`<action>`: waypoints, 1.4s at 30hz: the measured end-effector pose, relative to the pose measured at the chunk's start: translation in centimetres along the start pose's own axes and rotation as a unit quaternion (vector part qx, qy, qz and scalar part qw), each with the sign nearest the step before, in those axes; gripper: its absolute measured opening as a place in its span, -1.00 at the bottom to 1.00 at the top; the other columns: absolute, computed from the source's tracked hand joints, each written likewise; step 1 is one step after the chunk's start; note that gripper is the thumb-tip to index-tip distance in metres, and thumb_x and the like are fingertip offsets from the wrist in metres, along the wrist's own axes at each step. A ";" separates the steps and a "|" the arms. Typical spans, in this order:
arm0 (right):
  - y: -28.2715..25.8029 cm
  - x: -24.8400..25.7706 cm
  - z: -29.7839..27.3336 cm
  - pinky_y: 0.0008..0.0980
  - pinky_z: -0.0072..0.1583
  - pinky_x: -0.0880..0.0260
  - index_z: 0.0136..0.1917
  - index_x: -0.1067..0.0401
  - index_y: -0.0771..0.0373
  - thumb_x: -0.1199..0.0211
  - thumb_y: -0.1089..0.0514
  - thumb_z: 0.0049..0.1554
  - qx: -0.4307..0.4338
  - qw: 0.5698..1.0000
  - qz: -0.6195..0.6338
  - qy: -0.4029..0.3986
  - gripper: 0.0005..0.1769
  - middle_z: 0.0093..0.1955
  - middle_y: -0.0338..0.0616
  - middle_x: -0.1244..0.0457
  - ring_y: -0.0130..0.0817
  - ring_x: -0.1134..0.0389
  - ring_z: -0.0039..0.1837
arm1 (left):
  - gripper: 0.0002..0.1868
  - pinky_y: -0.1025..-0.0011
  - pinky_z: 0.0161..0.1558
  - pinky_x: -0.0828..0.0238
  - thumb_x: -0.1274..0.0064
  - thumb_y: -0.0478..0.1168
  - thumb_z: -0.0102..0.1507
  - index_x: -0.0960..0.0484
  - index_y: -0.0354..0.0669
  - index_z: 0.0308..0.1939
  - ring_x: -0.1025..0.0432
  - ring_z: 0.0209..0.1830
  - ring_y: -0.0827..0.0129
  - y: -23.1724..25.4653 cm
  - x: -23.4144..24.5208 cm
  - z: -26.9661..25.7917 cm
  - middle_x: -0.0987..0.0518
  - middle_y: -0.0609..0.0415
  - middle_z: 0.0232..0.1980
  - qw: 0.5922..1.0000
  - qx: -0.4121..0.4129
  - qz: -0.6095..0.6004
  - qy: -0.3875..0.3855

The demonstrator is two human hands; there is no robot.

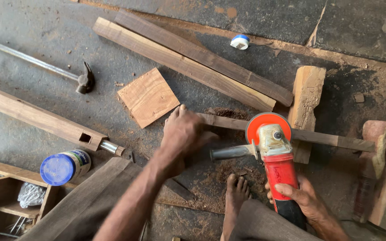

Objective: The person uses an angle grinder to sand and shape pieces of wood on the floor. They move the tool along the edges and surfaces of the wood pieces, reposition them by hand, and set the finished pieces aside.

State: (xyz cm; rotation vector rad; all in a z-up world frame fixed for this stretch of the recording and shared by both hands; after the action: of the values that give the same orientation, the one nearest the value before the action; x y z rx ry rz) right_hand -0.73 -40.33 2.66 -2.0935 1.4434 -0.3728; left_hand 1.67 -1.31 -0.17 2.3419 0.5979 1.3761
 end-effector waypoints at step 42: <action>-2.4 -4.1 4.7 -0.20 -0.09 -0.63 0.24 -0.34 0.46 -0.40 -0.05 -0.08 -0.012 0.999 0.022 -0.024 -0.24 -0.07 0.14 -0.42 -0.19 -0.51 -0.15 | -0.70 0.28 -0.09 -0.61 -0.20 0.08 0.25 -0.77 0.17 0.00 -0.62 -0.15 0.30 -9.2 -1.2 11.9 -0.74 0.16 -0.09 0.995 -0.022 0.037 -0.085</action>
State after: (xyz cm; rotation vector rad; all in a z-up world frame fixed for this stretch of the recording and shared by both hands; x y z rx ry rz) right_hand 1.92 -34.55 0.67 -2.0708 1.4701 -0.2882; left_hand 10.05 4.78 -11.14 2.4358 0.4302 1.1926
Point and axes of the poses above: each hand's wrist, its own z-axis towards the middle knuckle, its own x-axis out of the back of the hand, y = z × x, the point moved 1 cm from there along z, towards the middle knuckle
